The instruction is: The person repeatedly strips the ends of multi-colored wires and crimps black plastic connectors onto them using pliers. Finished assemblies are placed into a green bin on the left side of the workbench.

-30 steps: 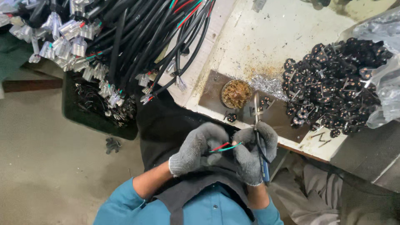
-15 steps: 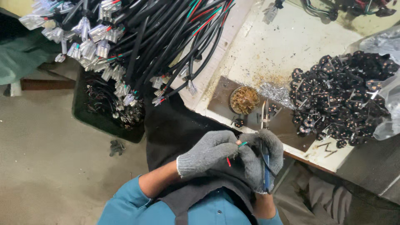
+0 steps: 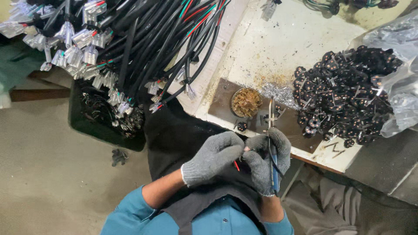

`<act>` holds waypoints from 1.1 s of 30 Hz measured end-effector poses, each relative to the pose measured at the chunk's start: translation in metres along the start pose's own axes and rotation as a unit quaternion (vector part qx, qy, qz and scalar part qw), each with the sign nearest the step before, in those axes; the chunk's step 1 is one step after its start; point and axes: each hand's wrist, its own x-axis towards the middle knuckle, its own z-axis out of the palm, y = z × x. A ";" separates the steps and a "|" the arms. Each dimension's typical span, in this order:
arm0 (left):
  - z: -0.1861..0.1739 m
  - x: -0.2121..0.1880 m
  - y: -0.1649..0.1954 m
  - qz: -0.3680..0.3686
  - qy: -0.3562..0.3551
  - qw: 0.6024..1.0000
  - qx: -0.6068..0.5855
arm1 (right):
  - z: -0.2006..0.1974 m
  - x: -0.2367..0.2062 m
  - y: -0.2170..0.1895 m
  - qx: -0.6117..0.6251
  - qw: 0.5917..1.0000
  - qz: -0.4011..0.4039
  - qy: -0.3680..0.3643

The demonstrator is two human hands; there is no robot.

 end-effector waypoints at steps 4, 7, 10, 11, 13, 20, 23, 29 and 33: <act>0.003 -0.006 0.000 0.152 0.011 0.981 0.116 | 0.003 0.000 -0.005 -0.051 0.997 0.041 0.050; -0.004 -0.017 0.004 0.238 0.054 0.955 0.171 | 0.009 0.000 -0.013 -0.042 0.997 0.041 0.059; -0.026 -0.037 0.008 0.354 0.209 0.829 0.379 | 0.008 0.003 -0.017 -0.029 0.989 0.080 0.119; -0.038 -0.043 0.009 0.388 0.285 0.775 0.411 | 0.007 0.006 -0.015 -0.035 0.992 0.040 0.115; -0.072 -0.048 0.010 0.437 0.457 0.646 0.427 | 0.003 0.013 -0.010 -0.039 0.994 -0.034 0.100; -0.194 0.017 -0.007 0.430 0.618 0.576 0.318 | -0.005 0.017 0.006 -0.109 0.987 -0.089 0.071; -0.190 0.040 -0.013 0.435 0.624 0.572 0.308 | -0.005 0.017 0.006 -0.135 0.984 -0.091 0.076; -0.161 0.025 0.030 0.457 0.614 0.599 0.237 | -0.007 0.018 0.012 -0.108 0.987 -0.077 0.088; -0.211 0.006 0.102 0.506 0.568 0.576 0.300 | -0.012 0.015 0.020 -0.145 0.982 -0.093 0.080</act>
